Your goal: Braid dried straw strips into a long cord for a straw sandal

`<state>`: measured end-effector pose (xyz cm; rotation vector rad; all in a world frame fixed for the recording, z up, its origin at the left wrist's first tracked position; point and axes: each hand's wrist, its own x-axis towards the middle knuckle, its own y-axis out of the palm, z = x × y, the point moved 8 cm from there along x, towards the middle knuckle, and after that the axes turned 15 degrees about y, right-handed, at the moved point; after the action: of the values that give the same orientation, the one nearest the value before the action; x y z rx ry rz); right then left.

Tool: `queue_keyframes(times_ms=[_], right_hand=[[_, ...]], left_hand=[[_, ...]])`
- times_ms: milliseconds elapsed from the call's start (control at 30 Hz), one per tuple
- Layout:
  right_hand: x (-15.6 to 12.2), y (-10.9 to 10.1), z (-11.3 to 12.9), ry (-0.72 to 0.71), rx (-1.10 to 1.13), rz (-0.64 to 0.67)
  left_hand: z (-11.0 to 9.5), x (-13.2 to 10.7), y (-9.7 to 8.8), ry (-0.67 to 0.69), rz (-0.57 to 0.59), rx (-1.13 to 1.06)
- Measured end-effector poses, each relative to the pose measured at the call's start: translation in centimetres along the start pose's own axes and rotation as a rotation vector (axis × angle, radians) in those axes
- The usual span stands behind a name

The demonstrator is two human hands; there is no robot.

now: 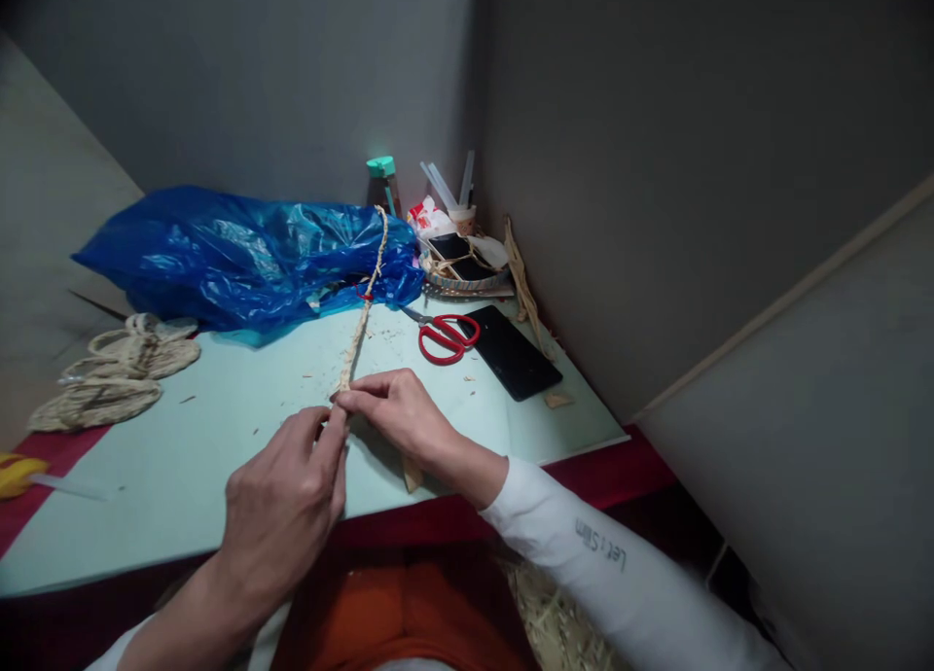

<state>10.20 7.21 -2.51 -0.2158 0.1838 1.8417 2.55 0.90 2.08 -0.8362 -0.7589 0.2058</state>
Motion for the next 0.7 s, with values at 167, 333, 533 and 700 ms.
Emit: queue_keyframes(times_ms=[167, 333, 533, 700], right_hand=[[0.0, 0.3, -0.4, 0.069, 0.147, 0.089], [0.3, 0.7, -0.9, 0.169, 0.280, 0.158], [0.2, 0.4, -1.2, 0.189, 0.345, 0.206], [-0.2, 0.1, -1.0, 0.141, 0.263, 0.228]], left_hand=[[1.8, -1.3, -0.1, -0.090, 0.049, -0.414], [7.7, -2.6, 3.2, -0.711, 0.023, -1.104], [3.9, -0.6, 8.2, -0.861, 0.215, -1.917], [2.4, -0.3, 8.5, -0.812, 0.281, -2.099]])
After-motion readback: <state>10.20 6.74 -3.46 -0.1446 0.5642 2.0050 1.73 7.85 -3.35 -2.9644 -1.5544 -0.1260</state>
